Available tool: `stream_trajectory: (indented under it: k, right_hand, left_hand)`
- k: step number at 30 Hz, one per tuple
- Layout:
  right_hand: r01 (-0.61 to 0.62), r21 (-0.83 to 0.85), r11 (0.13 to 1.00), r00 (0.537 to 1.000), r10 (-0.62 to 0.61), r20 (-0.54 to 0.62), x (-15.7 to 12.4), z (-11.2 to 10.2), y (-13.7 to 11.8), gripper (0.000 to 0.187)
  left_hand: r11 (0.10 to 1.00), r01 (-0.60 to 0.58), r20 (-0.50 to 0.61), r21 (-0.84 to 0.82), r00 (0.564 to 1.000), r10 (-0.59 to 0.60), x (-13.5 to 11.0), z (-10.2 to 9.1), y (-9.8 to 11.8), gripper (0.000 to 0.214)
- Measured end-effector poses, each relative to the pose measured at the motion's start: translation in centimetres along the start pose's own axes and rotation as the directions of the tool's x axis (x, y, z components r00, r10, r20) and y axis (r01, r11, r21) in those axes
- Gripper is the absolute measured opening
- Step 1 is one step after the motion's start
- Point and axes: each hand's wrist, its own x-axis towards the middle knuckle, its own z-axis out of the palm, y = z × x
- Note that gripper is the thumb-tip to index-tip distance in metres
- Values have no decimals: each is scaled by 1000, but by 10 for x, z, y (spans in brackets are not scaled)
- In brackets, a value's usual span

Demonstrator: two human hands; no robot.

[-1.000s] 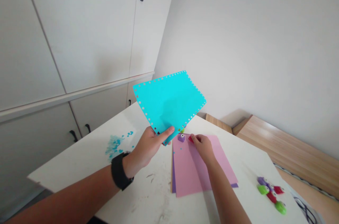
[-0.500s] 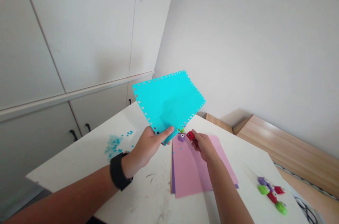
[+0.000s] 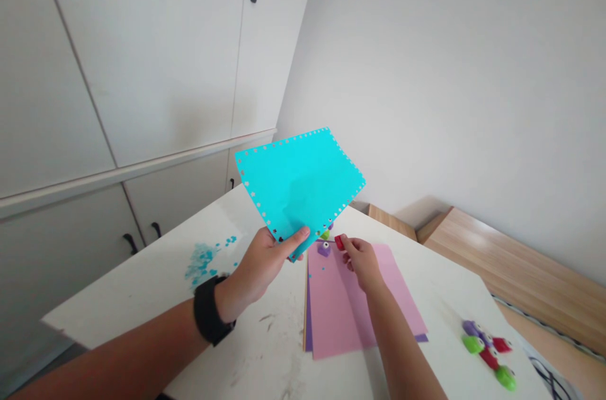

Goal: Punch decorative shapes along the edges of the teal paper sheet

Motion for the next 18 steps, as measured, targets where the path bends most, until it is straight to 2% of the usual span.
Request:
stream_trajectory:
  k: [3, 6, 10, 12, 14, 16, 18]
  right_hand:
    - [93, -142, 985, 990, -106, -90, 0, 7, 2, 41]
    - [150, -228, 962, 982, -172, -82, -3, 14, -1, 37]
    - [180, -253, 950, 975, -206, -78, -8, 1, -8, 45]
    - [149, -148, 978, 977, -169, -132, -13, -17, -11, 52]
    - [78, 96, 992, 990, -65, -124, -19, -39, -14, 60]
    - [-7, 357, 934, 1000, 15, -20, -27, -59, -18, 68]
    - [-33, 512, 859, 998, -1, 66, -36, -73, -21, 67]
  left_hand:
    - [1000, -1, 21, -18, 1000, 1, 0, 0, 0, 25]
    - [999, 8, 62, -37, 998, -6, 0, 0, 0, 24]
    - [998, -5, 105, -66, 994, 12, -1, 3, 4, 21]
    - [996, 14, 164, -85, 987, 0, -2, 4, 6, 22]
    - [993, 74, 241, -94, 969, -50, -4, 3, 6, 22]
    - [986, 151, 302, -74, 945, -122, -6, 3, 4, 23]
    - [979, 201, 343, -39, 923, -175, -9, 3, -1, 28]
